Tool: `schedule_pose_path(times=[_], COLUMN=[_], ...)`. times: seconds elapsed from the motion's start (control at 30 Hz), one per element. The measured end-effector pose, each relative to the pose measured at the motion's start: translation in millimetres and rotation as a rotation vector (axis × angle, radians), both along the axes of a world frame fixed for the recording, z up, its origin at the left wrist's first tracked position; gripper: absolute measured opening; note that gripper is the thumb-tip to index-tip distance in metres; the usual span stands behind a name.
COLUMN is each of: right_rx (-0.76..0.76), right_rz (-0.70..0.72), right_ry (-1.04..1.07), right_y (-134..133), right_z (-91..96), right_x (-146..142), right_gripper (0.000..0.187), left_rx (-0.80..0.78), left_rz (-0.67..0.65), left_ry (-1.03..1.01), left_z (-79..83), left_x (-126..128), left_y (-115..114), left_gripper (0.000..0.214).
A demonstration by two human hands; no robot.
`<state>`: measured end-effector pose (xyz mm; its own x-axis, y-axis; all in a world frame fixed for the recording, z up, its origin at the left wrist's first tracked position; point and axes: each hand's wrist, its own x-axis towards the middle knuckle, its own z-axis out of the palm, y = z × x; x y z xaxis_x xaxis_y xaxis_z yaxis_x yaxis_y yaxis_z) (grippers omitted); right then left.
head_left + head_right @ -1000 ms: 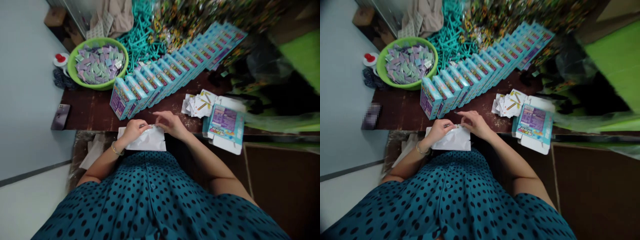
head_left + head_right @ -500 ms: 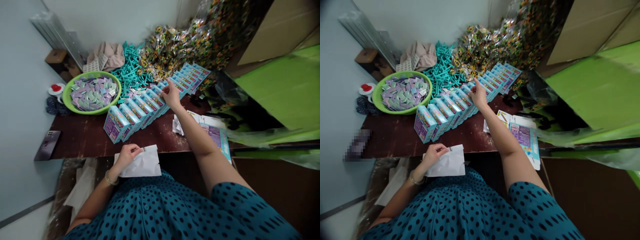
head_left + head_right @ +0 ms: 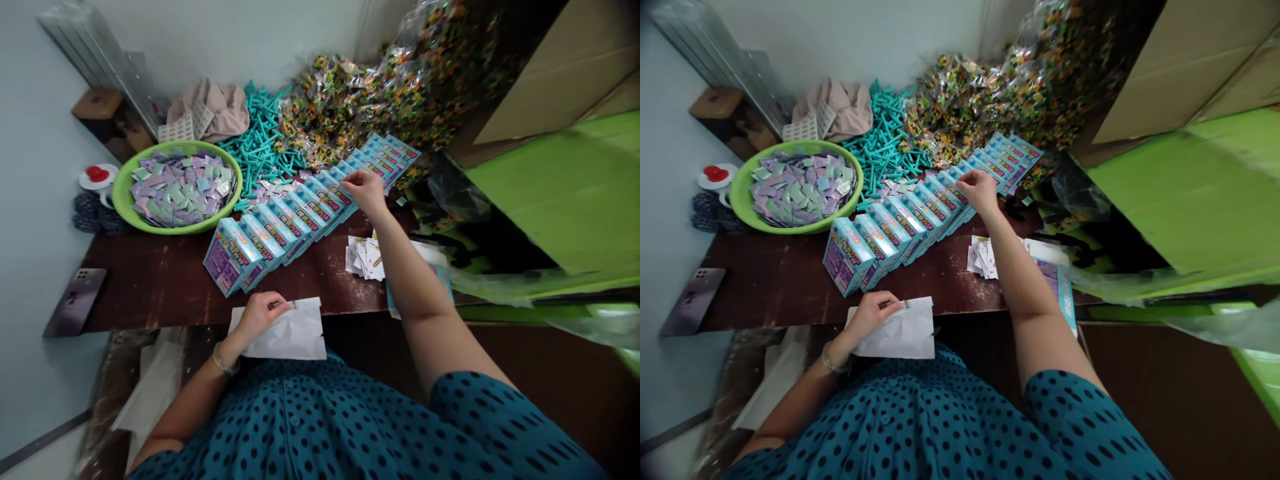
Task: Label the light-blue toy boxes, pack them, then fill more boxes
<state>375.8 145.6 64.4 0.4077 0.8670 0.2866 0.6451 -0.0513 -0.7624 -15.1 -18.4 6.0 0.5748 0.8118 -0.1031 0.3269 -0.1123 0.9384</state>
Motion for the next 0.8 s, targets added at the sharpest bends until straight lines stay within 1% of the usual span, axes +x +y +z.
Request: schedule_pose_path(times=[0.07, 0.1, 0.17, 0.2, 0.23, 0.27, 0.3, 0.33, 0.37, 0.4, 0.43, 0.47, 0.5, 0.53, 0.6, 0.63, 0.7, 0.8], right_rx=[-0.046, -0.050, -0.009, 0.020, 0.034, 0.020, -0.041, -0.136, -0.240, -0.327, -0.395, -0.438, -0.463, -0.477, -0.481, -0.459, -0.362, -0.180], right_rz=[-0.039, -0.063, -0.087, -0.055, 0.026, 0.163, 0.361, 0.579, 0.760, 0.865, 0.899, 0.869, 0.806, 0.743, 0.703, 0.718, 0.769, 0.828], right_ry=[-0.141, -0.220, -0.332, -0.350, -0.335, -0.289, -0.220, -0.142, -0.063, 0.010, 0.075, 0.134, 0.185, 0.223, 0.260, 0.253, 0.186, 0.051], right_y=[1, -3, -23, -39, -59, -82, -106, -129, -151, -169, -185, -196, -204, -210, -217, -220, -225, -234], right_z=[2.9, 7.1, 18.7, 24.4, 28.8, 31.3, 31.3, 28.7, 23.4, 15.9, 6.9, -2.7, -11.8, -19.7, -29.1, -30.4, -27.3, -15.1], right_x=[-7, -10, -23, -33, -45, -60, -76, -92, -107, -119, -127, -130, -130, -127, -118, -114, -108, -105], right_gripper=[0.012, 0.020, 0.040, 0.046, 0.048, 0.046, 0.043, 0.040, 0.035, 0.031, 0.029, 0.029, 0.029, 0.030, 0.031, 0.031, 0.027, 0.023], left_rx=[0.027, 0.050, 0.109, 0.139, 0.168, 0.191, 0.210, 0.227, 0.244, 0.261, 0.279, 0.290, 0.286, 0.257, 0.132, 0.055, -0.068, -0.128], left_rz=[0.000, 0.010, 0.037, 0.048, 0.055, 0.054, 0.043, 0.028, 0.012, 0.002, 0.001, 0.012, 0.028, 0.035, 0.001, -0.036, -0.107, -0.141], left_ry=[-0.001, 0.001, 0.008, 0.012, 0.015, 0.017, 0.020, 0.026, 0.037, 0.059, 0.094, 0.137, 0.179, 0.207, 0.201, 0.174, 0.123, 0.107], left_z=[2.0, 3.5, 7.8, 10.2, 12.8, 15.2, 17.5, 19.5, 21.2, 22.6, 23.8, 24.7, 25.4, 26.1, 27.7, 28.8, 31.6, 36.2], left_x=[3, 4, 6, 6, 7, 7, 8, 8, 9, 8, 8, 7, 5, 4, 3, 3, 4, 7], left_y=[3, 4, 5, 5, 4, 4, 4, 4, 4, 4, 4, 5, 5, 6, 7, 8, 9, 9], left_gripper=[0.028, 0.026, 0.024, 0.023, 0.023, 0.023, 0.023, 0.023, 0.022, 0.020, 0.018, 0.017, 0.017, 0.017, 0.021, 0.024, 0.029, 0.033])
